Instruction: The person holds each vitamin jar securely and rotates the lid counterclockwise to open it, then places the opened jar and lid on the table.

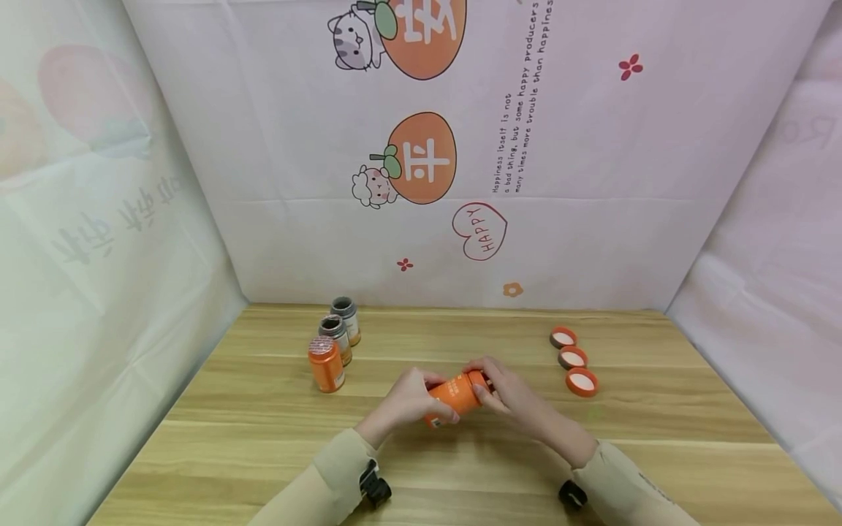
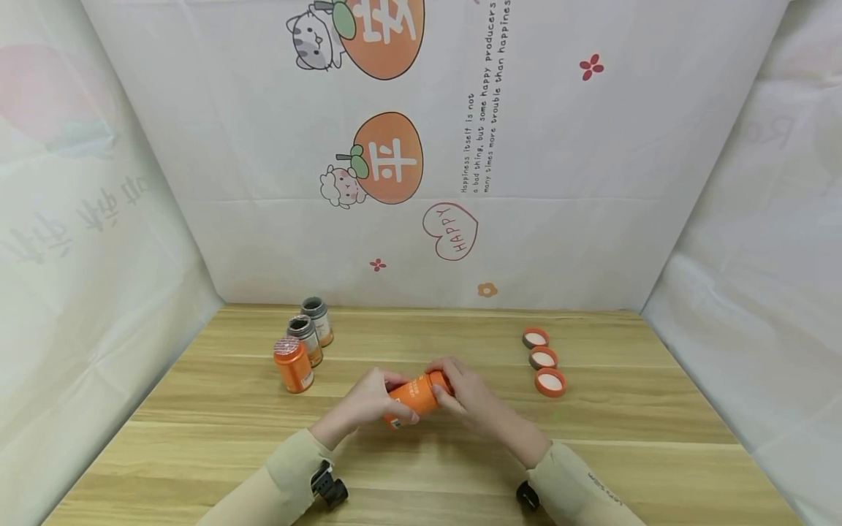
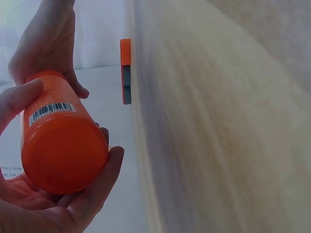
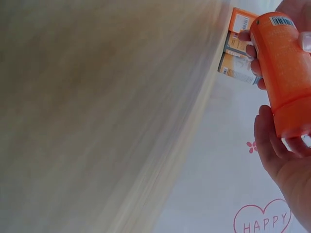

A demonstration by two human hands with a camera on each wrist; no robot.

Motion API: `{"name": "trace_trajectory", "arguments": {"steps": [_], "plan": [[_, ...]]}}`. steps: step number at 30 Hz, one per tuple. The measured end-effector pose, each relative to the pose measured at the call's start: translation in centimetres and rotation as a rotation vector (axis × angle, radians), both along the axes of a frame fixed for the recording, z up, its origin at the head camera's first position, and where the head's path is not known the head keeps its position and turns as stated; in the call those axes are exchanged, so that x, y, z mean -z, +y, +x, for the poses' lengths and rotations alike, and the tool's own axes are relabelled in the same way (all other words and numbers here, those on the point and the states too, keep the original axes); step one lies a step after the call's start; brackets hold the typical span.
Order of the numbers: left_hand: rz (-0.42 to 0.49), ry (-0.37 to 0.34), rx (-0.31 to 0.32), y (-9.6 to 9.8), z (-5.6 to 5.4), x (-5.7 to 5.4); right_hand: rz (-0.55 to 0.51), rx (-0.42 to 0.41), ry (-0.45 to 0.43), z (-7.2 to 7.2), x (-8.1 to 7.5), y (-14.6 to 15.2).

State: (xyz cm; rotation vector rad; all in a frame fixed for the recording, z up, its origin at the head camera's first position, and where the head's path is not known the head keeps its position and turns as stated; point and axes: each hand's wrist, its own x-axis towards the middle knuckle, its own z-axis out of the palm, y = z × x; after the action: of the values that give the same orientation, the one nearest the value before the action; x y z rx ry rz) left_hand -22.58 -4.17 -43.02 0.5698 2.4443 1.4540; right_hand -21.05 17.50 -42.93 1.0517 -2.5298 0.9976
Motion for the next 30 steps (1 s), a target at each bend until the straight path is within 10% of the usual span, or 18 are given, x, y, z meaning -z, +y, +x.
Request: {"name": "trace_trajectory", "arguments": {"steps": [13,30], "plan": [[-0.058,0.079,0.005,0.4,0.4,-0.4,-0.075,0.018,-0.218,0.4,-0.7,0.2],[-0.085,0.086,-0.070,1.1,0.4,-0.3,-0.150,0.276,-0.660,0.5,-1.6,-0.5]]}}
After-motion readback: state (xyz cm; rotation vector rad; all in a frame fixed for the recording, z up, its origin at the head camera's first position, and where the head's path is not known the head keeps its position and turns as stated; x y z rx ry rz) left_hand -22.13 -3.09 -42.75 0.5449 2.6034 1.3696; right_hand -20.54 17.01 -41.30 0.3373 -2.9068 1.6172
